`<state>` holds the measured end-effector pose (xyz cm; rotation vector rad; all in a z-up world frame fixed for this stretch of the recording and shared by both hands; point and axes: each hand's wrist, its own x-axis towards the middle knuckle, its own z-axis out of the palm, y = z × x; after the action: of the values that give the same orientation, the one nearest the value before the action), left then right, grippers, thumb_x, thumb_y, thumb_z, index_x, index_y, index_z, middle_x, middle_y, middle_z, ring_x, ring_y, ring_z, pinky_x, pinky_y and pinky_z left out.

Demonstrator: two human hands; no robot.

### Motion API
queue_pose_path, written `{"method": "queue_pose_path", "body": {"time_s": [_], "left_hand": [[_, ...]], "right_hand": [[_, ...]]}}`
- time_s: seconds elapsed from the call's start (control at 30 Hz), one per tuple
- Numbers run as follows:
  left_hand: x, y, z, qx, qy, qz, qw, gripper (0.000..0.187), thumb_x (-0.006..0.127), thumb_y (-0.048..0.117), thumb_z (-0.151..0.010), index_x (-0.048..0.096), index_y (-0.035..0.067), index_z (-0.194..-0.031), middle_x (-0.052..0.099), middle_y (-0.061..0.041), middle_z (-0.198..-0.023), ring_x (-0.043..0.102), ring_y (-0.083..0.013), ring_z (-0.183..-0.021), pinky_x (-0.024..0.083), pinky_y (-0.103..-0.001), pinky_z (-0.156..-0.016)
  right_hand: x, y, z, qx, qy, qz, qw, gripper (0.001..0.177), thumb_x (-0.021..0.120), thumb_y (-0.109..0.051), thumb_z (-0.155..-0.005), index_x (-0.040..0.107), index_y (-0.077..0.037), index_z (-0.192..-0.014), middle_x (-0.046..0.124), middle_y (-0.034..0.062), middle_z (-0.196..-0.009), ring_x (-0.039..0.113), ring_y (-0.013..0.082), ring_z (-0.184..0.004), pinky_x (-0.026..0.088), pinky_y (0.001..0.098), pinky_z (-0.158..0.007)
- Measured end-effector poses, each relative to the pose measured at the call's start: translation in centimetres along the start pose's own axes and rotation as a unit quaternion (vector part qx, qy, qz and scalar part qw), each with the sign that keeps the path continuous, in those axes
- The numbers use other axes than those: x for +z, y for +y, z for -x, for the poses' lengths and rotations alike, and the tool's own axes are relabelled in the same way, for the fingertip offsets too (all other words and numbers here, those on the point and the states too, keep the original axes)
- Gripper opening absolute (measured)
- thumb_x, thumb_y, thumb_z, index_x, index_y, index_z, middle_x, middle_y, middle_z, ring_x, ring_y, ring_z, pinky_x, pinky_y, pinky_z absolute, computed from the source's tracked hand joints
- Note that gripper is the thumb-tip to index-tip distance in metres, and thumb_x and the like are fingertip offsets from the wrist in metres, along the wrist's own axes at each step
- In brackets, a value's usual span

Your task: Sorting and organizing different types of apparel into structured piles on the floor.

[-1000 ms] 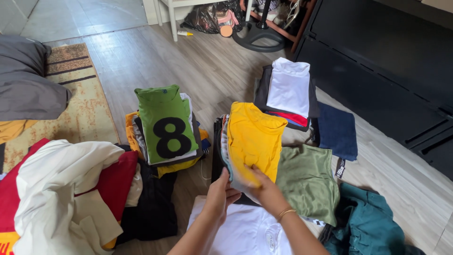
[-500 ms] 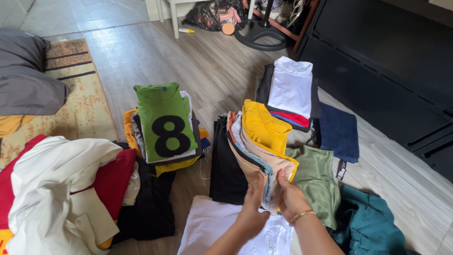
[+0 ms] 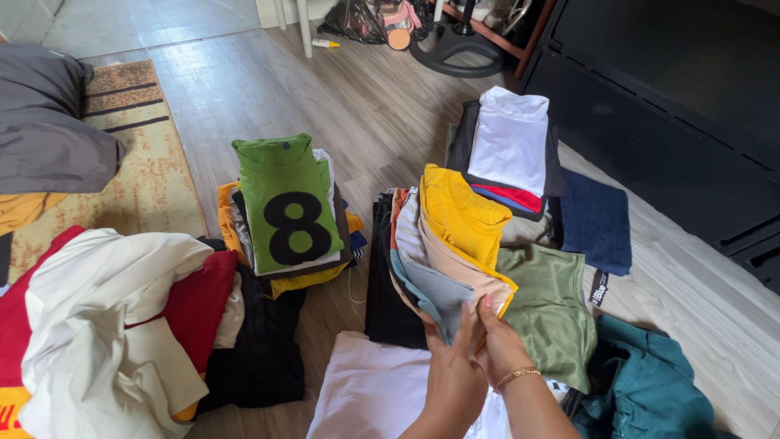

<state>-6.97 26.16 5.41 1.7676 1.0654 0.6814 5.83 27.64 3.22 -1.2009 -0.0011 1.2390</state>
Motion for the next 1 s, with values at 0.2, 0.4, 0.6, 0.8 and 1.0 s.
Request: {"method": "queue_pose_path", "body": {"time_s": [0.2, 0.4, 0.6, 0.8, 1.0], "left_hand": [[1.2, -3.4, -0.9, 0.042, 0.155, 0.052, 0.986, 0.088, 0.069, -0.001, -0.080, 0.033, 0.015, -0.159, 0.039, -0.032, -0.146, 0.045, -0.0446, -0.131, 0.041, -0.041, -0.110], [0.8, -5.6, -2.7, -0.137, 0.256, 0.467, 0.835, 0.105, 0.088, 0.012, -0.069, 0.025, 0.013, -0.154, 0.054, -0.014, -0.142, 0.056, -0.0260, -0.124, 0.045, -0.035, -0.102], [2.9, -7.0, -6.4, -0.191, 0.217, 0.284, 0.914, 0.090, 0.090, 0.022, -0.071, 0.041, 0.004, -0.145, 0.068, -0.016, -0.131, 0.067, -0.0281, -0.115, 0.049, -0.035, -0.100], [-3.8, -0.5, -10.2, -0.091, 0.237, 0.305, 0.918, 0.064, 0.067, 0.013, -0.085, 0.046, 0.012, -0.145, 0.065, -0.015, -0.130, 0.067, -0.0297, -0.109, 0.055, -0.043, -0.081], [-19.7, 9.7, -13.7, -0.040, 0.067, 0.384, 0.920, 0.030, 0.069, 0.012, -0.086, 0.063, 0.002, -0.114, 0.069, -0.015, -0.092, 0.066, -0.0249, -0.060, 0.052, -0.037, -0.043]], "right_hand": [[-1.3, 1.7, -1.1, -0.026, -0.025, -0.027, 0.999, 0.047, 0.058, -0.039, -0.099, 0.059, -0.006, -0.131, 0.069, 0.0049, -0.120, 0.065, 0.0187, -0.107, 0.051, 0.0379, -0.095], [-1.0, 2.5, -1.7, -0.055, -0.051, -0.054, 0.996, 0.054, 0.059, -0.038, -0.096, 0.058, -0.001, -0.134, 0.069, 0.0089, -0.130, 0.066, 0.0209, -0.116, 0.051, 0.0358, -0.100], [0.9, -5.3, 0.5, -0.094, 0.031, 0.145, 0.985, 0.062, 0.063, -0.048, -0.094, 0.059, -0.002, -0.135, 0.068, 0.0108, -0.123, 0.063, 0.0208, -0.104, 0.051, 0.0377, -0.089], [2.0, -22.1, 12.5, -0.307, 0.107, 0.453, 0.830, 0.051, 0.063, -0.058, -0.091, 0.067, -0.009, -0.104, 0.061, -0.0003, -0.076, 0.048, 0.0137, -0.063, 0.040, 0.0319, -0.057], [2.1, -30.8, 24.5, -0.209, 0.037, 0.499, 0.840, 0.047, 0.058, -0.036, -0.096, 0.069, -0.005, -0.129, 0.073, 0.0066, -0.101, 0.063, 0.0170, -0.086, 0.052, 0.0304, -0.079]]}}
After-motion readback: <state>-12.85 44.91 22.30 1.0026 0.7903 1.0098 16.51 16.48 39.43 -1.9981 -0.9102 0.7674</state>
